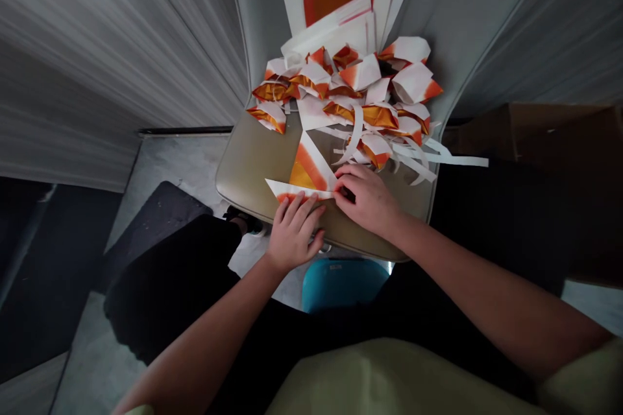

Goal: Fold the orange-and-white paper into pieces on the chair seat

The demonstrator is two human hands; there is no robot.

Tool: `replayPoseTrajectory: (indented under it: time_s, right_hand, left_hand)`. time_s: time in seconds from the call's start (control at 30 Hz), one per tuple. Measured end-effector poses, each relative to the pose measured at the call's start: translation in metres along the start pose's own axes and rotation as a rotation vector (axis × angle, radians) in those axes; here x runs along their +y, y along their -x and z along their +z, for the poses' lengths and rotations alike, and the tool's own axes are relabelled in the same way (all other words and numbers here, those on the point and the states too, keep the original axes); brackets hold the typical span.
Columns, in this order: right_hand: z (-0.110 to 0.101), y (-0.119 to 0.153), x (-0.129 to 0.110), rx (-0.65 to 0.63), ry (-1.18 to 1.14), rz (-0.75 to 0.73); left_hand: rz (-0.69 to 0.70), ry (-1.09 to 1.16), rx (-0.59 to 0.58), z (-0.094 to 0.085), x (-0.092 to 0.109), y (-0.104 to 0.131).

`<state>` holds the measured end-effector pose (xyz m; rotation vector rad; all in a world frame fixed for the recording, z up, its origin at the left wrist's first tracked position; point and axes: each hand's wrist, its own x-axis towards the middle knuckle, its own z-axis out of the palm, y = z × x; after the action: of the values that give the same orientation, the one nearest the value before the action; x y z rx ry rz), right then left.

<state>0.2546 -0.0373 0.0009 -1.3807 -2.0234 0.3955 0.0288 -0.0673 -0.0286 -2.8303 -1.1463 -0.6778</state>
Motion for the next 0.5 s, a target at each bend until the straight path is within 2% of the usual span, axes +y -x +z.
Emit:
replayPoseTrajectory:
  time_s: [0.13, 0.23, 0.37, 0.5]
  right_hand:
    - [-0.004, 0.007, -0.012, 0.068, 0.051, -0.06]
    - [-0.005, 0.022, -0.029, -0.024, 0.13, -0.133]
    - [0.0, 0.048, -0.045, -0.167, 0.254, -0.055]
    - [0.004, 0.065, -0.045, -0.247, 0.385, 0.079]
  left_hand:
    - [0.01, -0.001, 0.065, 0.008, 0.001, 0.001]
    - [0.025, -0.023, 0.13, 0.015, 0.0, 0.002]
    - [0.042, -0.031, 0.191, 0.024, -0.002, 0.002]
    - [0.06, -0.025, 0.21, 0.028, -0.004, 0.002]
